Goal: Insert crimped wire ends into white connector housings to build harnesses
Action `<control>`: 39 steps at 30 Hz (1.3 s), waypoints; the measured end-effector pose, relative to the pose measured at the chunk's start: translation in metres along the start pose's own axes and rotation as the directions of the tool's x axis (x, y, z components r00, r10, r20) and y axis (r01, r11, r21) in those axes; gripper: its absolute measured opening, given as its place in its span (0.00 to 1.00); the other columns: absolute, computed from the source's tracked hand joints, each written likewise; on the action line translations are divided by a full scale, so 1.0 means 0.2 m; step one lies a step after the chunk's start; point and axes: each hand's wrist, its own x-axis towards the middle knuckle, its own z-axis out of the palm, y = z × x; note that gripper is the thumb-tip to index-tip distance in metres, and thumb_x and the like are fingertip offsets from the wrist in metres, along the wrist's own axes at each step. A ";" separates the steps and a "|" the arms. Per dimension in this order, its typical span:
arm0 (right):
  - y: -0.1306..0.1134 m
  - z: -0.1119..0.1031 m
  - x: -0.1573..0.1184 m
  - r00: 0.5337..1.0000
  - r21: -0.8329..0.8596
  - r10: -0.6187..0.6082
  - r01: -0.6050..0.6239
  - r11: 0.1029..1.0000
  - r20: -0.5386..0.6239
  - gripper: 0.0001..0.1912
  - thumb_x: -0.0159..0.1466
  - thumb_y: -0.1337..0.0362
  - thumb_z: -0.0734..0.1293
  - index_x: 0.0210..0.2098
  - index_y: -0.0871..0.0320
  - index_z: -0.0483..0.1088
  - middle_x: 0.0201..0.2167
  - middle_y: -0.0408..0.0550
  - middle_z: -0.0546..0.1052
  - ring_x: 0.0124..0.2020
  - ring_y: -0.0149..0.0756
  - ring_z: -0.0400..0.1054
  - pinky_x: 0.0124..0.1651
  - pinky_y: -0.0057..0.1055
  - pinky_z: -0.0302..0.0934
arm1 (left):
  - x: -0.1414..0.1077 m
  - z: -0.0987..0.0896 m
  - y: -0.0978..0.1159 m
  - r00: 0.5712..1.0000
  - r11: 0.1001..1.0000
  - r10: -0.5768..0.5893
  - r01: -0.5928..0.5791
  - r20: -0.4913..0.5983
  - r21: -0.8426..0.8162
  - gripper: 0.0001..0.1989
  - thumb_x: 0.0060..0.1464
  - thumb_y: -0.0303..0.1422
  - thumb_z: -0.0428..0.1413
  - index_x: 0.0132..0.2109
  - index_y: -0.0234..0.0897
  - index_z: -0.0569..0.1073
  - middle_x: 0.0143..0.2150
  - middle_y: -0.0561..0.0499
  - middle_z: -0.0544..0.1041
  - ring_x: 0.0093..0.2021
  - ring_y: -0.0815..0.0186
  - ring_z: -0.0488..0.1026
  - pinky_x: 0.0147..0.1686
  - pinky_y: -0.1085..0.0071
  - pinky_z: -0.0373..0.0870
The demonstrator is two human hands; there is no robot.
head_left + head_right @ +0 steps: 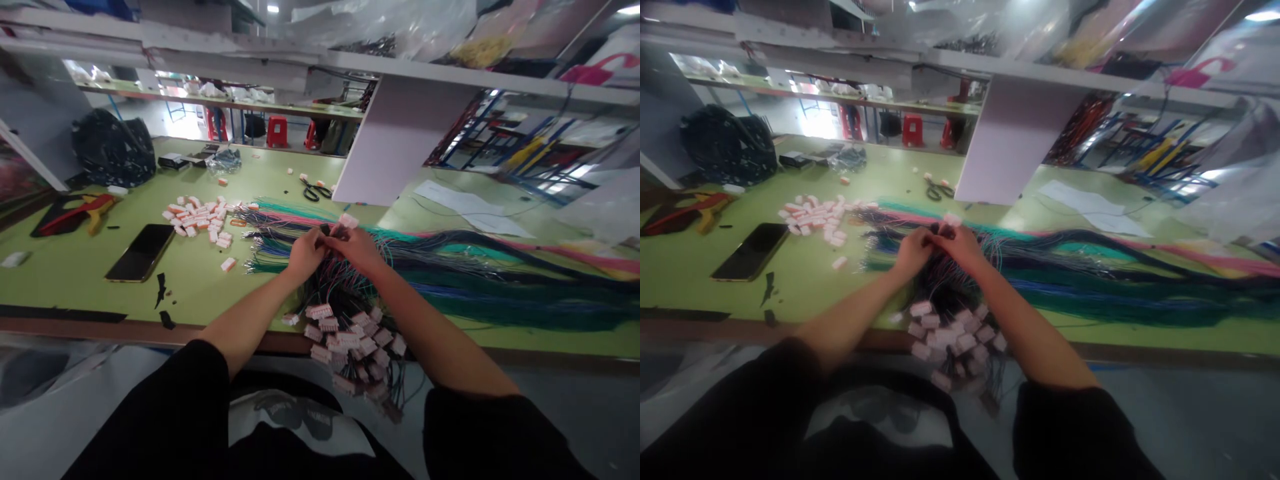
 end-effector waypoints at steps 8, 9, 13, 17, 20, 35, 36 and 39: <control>0.00 -0.01 0.01 0.994 -0.220 -0.096 0.084 0.972 -0.046 0.08 0.50 0.59 0.66 0.19 0.56 0.66 0.20 0.45 0.72 0.26 0.37 0.66 0.36 0.34 0.60 | 0.09 -0.07 -0.01 0.853 0.712 -0.256 0.484 0.454 -0.509 0.17 0.44 0.43 0.62 0.30 0.33 0.70 0.26 0.49 0.73 0.24 0.70 0.68 0.27 0.72 0.65; 0.02 0.00 0.02 0.996 -0.155 -0.058 0.047 0.987 -0.068 0.09 0.50 0.58 0.66 0.20 0.56 0.66 0.19 0.44 0.72 0.25 0.36 0.66 0.35 0.34 0.60 | 0.09 -0.07 -0.02 0.853 0.713 -0.254 0.483 0.455 -0.508 0.18 0.43 0.45 0.62 0.30 0.33 0.70 0.26 0.49 0.73 0.23 0.70 0.68 0.28 0.71 0.66; 0.10 0.02 0.08 0.968 0.167 0.191 -0.164 0.972 -0.162 0.12 0.49 0.55 0.67 0.21 0.57 0.65 0.17 0.43 0.70 0.21 0.33 0.63 0.27 0.32 0.59 | 0.02 -0.03 -0.04 0.952 0.907 -0.112 0.215 0.286 -0.361 0.20 0.33 0.40 0.68 0.31 0.35 0.70 0.30 0.51 0.73 0.32 0.68 0.71 0.38 0.69 0.68; 0.09 -0.01 0.12 0.977 -0.025 0.103 -0.110 0.994 -0.189 0.11 0.48 0.57 0.68 0.19 0.58 0.65 0.16 0.42 0.69 0.21 0.32 0.62 0.27 0.30 0.56 | -0.03 -0.04 0.00 0.960 0.997 0.012 0.009 0.281 -0.074 0.25 0.23 0.31 0.70 0.34 0.37 0.72 0.36 0.50 0.74 0.41 0.64 0.70 0.45 0.69 0.65; 0.00 -0.03 0.11 0.993 -0.240 -0.079 0.057 0.969 -0.082 0.10 0.48 0.59 0.68 0.20 0.59 0.68 0.18 0.43 0.71 0.24 0.34 0.65 0.30 0.30 0.57 | -0.01 -0.06 0.03 0.978 0.980 -0.039 -0.003 0.204 0.198 0.11 0.41 0.31 0.63 0.34 0.34 0.71 0.30 0.52 0.73 0.32 0.67 0.68 0.36 0.71 0.64; 0.05 0.04 -0.05 0.960 -0.634 -0.213 0.280 0.721 0.182 0.19 0.62 0.61 0.59 0.51 0.59 0.68 0.40 0.53 0.78 0.39 0.44 0.72 0.42 0.36 0.61 | 0.03 -0.09 0.02 0.999 0.892 -0.033 0.041 -0.024 0.450 0.12 0.52 0.34 0.55 0.24 0.34 0.72 0.22 0.55 0.69 0.26 0.71 0.63 0.27 0.74 0.53; 0.05 0.02 -0.02 0.948 -0.652 -0.230 0.317 0.688 0.218 0.19 0.62 0.61 0.59 0.50 0.58 0.70 0.41 0.53 0.78 0.40 0.45 0.72 0.43 0.37 0.60 | 0.02 -0.09 0.02 0.999 0.868 -0.044 0.052 -0.028 0.494 0.11 0.53 0.35 0.55 0.25 0.35 0.73 0.23 0.55 0.70 0.27 0.70 0.64 0.27 0.74 0.54; 0.06 -0.02 0.10 0.901 -0.613 -0.281 0.431 0.662 0.330 0.16 0.59 0.64 0.60 0.44 0.55 0.74 0.43 0.49 0.78 0.44 0.43 0.70 0.45 0.35 0.59 | 0.01 -0.10 0.04 1.000 0.729 -0.007 0.011 -0.009 0.684 0.10 0.55 0.37 0.54 0.31 0.37 0.76 0.30 0.51 0.75 0.32 0.67 0.69 0.29 0.73 0.56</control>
